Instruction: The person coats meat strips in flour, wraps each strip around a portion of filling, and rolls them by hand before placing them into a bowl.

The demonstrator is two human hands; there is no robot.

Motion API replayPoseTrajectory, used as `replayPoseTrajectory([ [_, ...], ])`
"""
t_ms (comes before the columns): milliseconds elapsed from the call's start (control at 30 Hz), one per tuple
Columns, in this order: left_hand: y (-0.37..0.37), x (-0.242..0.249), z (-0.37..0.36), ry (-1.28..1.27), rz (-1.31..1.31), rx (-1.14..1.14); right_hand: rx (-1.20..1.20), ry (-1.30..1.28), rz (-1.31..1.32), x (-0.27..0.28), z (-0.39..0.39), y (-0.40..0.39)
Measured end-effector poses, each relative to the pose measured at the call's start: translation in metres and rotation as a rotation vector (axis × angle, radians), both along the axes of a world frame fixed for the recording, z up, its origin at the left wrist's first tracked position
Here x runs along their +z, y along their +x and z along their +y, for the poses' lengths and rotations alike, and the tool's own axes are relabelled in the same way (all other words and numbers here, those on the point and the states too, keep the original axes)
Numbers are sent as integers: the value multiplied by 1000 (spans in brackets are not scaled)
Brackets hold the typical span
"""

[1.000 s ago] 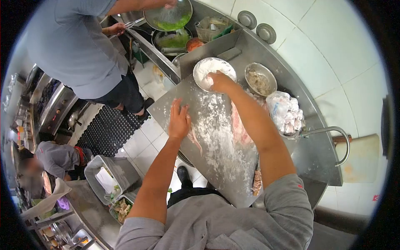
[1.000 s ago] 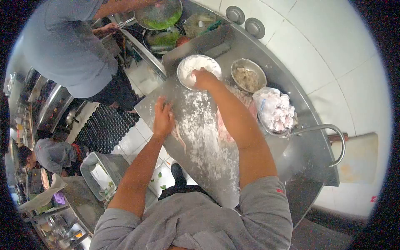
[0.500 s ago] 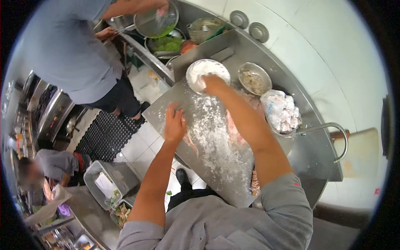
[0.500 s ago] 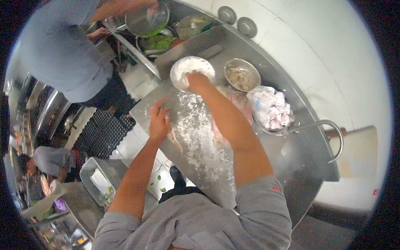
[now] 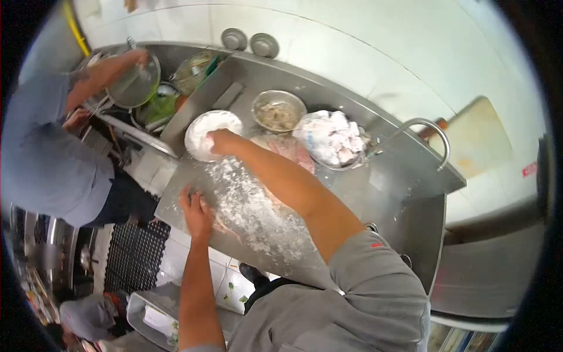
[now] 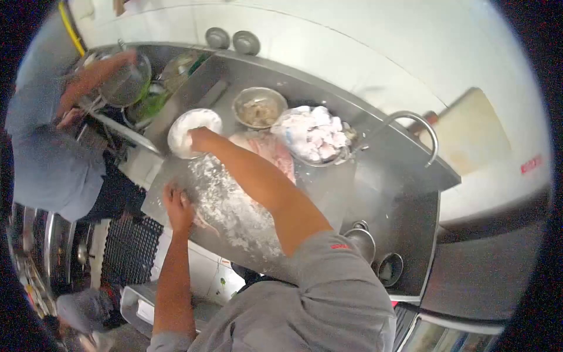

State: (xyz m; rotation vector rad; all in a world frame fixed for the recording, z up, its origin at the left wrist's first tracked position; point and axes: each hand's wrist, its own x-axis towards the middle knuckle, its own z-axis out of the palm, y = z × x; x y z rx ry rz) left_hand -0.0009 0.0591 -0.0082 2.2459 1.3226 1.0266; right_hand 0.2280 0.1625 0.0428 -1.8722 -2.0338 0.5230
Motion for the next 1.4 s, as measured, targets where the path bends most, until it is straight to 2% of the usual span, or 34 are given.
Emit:
replayPoseTrajectory([
  [33,-2,-2,1,12,-2,-1,-41,21,147,12,-5,7],
  [100,0,-6,2,28,-2,-16,-148,-94,667,52,-34,49],
  [133,-1,-4,2,23,10,-25,-179,94,572,73,-56,60],
  [167,-1,-1,1,19,23,-30,-175,68,650,63,-56,90],
  [200,-2,0,1,14,36,-33,-198,93,676,91,-87,104],
  [267,-3,-5,3,56,58,-48,-282,149,587,113,-130,145],
  [300,-3,-7,4,79,70,-53,-308,229,353,110,-148,173],
  [333,-3,-8,5,77,68,-58,-409,205,296,125,-174,179],
  [400,-3,-8,4,76,68,-65,-494,178,182,121,-206,205],
  [500,1,-5,3,60,24,-60,-565,156,-135,97,-227,221],
  [533,1,-4,3,65,59,-57,-556,122,-58,94,-232,216],
  [633,-2,-3,2,66,134,-51,-424,302,-64,60,-235,203],
  [767,-2,-6,2,53,135,-29,-660,296,-61,61,-247,175],
  [900,-1,-6,0,-9,30,-38,-698,401,7,42,-249,176],
  [933,-2,-5,0,56,115,-26,-665,430,-7,41,-248,175],
  [1033,-2,-4,0,37,106,-34,-572,514,-45,37,-248,165],
  [1067,-2,-3,0,34,93,-31,-678,482,28,41,-247,166],
  [1167,-1,-1,0,34,57,-22,-692,606,12,53,-260,159],
  [1200,0,-1,-1,36,51,-19,-689,601,-6,52,-264,152],
  [1367,-2,-6,0,90,57,-20,-462,165,121,28,-260,92],
  [1400,-3,-6,1,101,51,-24,-484,210,99,19,-255,82],
])
